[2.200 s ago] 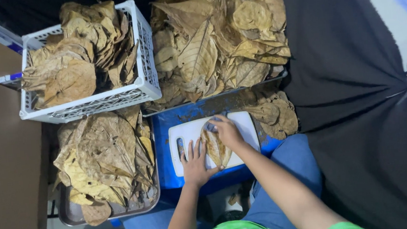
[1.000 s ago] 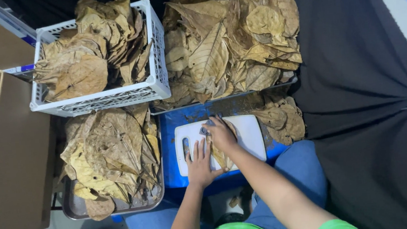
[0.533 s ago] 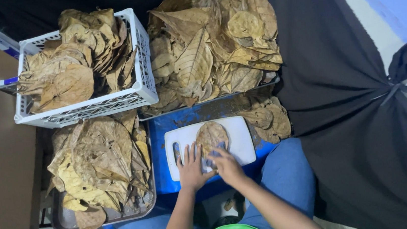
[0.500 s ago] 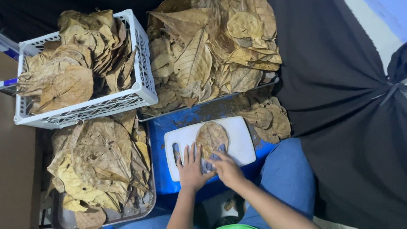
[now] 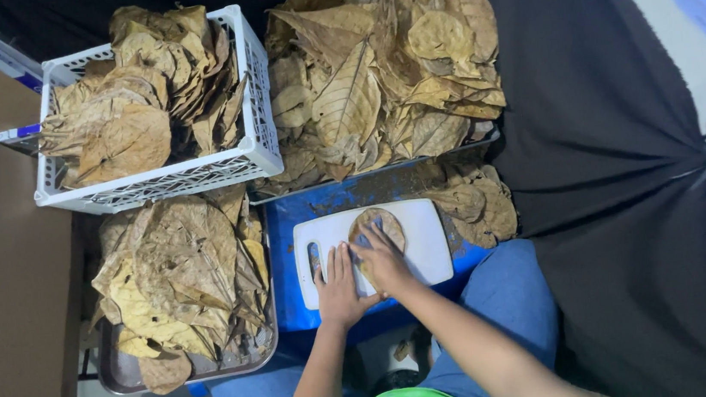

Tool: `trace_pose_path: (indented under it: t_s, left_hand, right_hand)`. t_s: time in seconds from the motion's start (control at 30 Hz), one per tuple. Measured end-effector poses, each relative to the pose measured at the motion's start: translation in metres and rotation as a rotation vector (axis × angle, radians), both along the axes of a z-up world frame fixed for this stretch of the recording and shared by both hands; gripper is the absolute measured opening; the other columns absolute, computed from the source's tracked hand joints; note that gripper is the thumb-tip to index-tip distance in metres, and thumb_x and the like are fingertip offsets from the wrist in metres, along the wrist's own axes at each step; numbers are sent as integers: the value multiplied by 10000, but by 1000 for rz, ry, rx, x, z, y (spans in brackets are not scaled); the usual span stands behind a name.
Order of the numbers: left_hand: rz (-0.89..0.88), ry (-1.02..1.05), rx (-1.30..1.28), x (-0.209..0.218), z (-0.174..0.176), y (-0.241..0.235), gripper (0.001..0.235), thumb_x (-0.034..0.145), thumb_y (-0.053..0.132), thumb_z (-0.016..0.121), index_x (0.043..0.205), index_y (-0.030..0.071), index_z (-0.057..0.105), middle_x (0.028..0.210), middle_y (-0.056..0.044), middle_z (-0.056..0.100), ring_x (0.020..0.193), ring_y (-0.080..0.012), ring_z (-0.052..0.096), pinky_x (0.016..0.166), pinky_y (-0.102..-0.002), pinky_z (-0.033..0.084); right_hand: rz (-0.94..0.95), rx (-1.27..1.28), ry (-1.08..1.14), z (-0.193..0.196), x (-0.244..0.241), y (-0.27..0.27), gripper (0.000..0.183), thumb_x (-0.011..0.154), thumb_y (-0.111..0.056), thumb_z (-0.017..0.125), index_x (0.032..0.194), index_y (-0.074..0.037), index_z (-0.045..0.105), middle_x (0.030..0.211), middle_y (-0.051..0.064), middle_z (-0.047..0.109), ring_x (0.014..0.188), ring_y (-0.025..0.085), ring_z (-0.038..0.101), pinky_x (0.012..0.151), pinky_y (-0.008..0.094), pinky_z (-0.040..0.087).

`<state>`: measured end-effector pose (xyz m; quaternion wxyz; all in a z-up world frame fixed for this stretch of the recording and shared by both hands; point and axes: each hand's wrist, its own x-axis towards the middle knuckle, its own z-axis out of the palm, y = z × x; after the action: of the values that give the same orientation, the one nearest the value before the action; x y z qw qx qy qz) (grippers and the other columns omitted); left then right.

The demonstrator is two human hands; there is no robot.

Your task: The person sits on a low stool and cleans dried leaves by rubbing them with a cloth on a white cutting board. They pick up leaves from a tray, wipe them, and place them into a white basket.

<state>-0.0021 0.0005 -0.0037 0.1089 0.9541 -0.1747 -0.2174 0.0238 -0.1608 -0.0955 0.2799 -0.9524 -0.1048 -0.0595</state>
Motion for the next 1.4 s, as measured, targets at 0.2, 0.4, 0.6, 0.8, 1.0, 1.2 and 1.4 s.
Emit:
trace_pose_path:
  t_s: [0.2, 0.4, 0.6, 0.8, 1.0, 1.2, 1.4]
  left_hand:
    - [21, 12, -35, 1, 6, 0, 1277, 748, 860, 547, 1647, 150, -16, 1718, -46, 21, 1584, -206, 14, 1249, -535, 112]
    - [-8, 55, -41, 2, 5, 2, 1167, 775, 850, 526, 1652, 243, 54, 1717, -19, -1, 1585, -223, -34, 1243, -558, 75]
    - [-10, 42, -28, 0, 13, 2, 1107, 788, 852, 520, 1636, 240, 156, 1719, 9, -8, 1584, -217, -37, 1248, -544, 87]
    - [-18, 56, 18, -2, 21, 1, 1077, 822, 782, 546, 1655, 313, 49, 1721, 32, -8, 1585, -212, -37, 1262, -529, 92]
    - [2, 56, -5, -3, 22, 0, 1059, 845, 759, 555, 1653, 339, 14, 1723, 35, -6, 1585, -216, -30, 1261, -531, 110]
    - [15, 33, -42, -3, 18, 0, 1140, 806, 784, 570, 1657, 288, -6, 1722, 38, 15, 1587, -206, -18, 1262, -525, 100]
    - [40, 25, -109, -2, 19, 1, 1227, 780, 790, 619, 1654, 183, 9, 1719, 6, 78, 1586, -222, 16, 1254, -543, 96]
  right_hand:
    - [20, 4, 38, -23, 48, -6, 436, 990, -125, 530, 1350, -310, 692, 1615, 155, 409, 1501, 453, 328, 1217, 528, 320]
    - [-26, -9, 127, 9, 56, -11, 426, 1009, -104, 504, 1293, -321, 735, 1520, 70, 538, 1451, 360, 448, 1187, 492, 384]
    - [-122, 257, 177, 46, -3, -12, 396, 993, -62, 526, 1230, -253, 779, 1469, 111, 578, 1345, 410, 537, 1100, 529, 471]
    - [-171, 57, 293, 56, -81, -6, 396, 978, -68, 551, 1310, -196, 726, 1571, 156, 439, 1462, 433, 380, 1172, 493, 402]
    - [-161, -113, 402, 95, -76, 0, 509, 1051, -111, 474, 1552, -202, 482, 1672, 185, 220, 1551, 434, 148, 1225, 587, 224]
    - [-215, -282, 310, 61, -20, -19, 571, 1046, -173, 488, 1581, -346, 384, 1667, 105, 234, 1563, 365, 198, 1204, 583, 291]
    - [-308, -273, 357, 51, 27, -44, 549, 1068, -188, 454, 1587, -340, 357, 1686, 94, 192, 1582, 344, 170, 1233, 568, 270]
